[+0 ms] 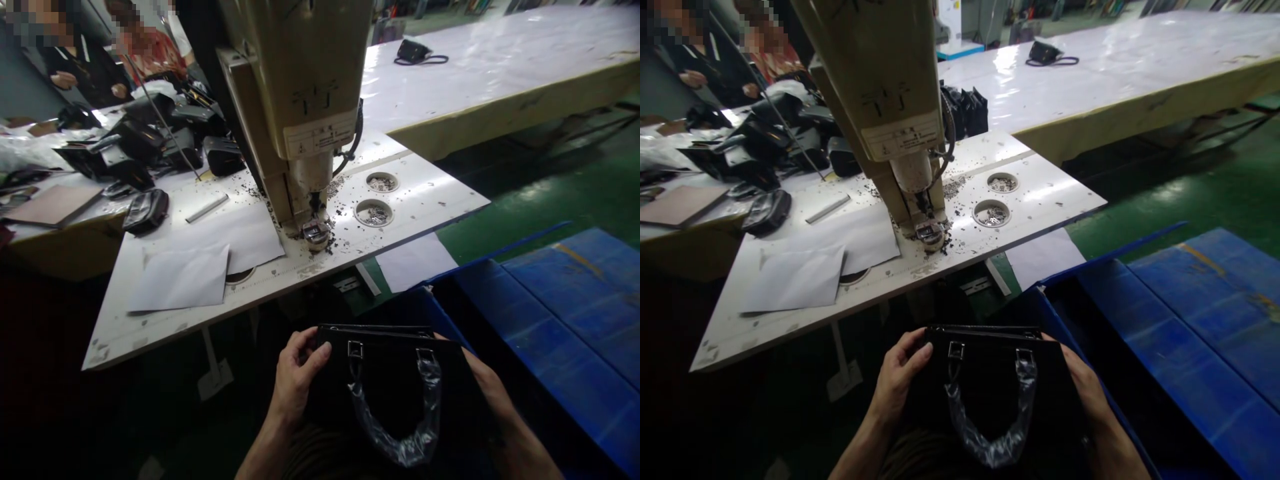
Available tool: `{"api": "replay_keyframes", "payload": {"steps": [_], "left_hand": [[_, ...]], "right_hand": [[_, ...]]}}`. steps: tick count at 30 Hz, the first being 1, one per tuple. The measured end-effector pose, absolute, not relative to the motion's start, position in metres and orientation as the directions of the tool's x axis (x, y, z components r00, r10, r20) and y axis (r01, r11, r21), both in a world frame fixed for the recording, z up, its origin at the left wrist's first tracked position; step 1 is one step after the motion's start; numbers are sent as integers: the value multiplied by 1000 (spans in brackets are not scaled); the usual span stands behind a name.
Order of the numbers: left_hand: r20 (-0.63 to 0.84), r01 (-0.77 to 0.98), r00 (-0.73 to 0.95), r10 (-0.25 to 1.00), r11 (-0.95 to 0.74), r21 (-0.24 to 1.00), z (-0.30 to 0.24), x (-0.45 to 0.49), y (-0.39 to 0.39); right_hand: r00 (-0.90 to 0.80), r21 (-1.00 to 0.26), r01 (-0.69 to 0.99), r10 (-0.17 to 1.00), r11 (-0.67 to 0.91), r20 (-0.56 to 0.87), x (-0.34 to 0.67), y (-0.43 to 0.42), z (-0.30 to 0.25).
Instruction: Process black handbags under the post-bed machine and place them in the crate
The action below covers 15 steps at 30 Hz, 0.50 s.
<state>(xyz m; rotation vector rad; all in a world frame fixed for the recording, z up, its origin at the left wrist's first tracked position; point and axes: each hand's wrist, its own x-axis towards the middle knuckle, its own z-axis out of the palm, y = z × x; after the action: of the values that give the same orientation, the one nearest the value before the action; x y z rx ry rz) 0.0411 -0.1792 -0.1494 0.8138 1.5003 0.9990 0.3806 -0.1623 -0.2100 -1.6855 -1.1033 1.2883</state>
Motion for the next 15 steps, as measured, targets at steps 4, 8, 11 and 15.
{"api": "replay_keyframes", "payload": {"steps": [4,8,11,15], "left_hand": [[-403,-77,-178,898,395,915,-155,44,-183],[-410,-225,-138,902,374,900,-150,50,-184],[-429,-351,-63,901,383,855,-142,54,-182],[-442,-443,18,897,404,801,-132,54,-180]], "right_hand": [[163,-896,32,887,-443,-432,373,-158,-201],[159,-846,-184,834,-500,-528,362,-154,-187],[136,-807,-313,817,-501,-560,356,-152,-178],[134,-779,-360,798,-514,-588,353,-151,-170]]}}
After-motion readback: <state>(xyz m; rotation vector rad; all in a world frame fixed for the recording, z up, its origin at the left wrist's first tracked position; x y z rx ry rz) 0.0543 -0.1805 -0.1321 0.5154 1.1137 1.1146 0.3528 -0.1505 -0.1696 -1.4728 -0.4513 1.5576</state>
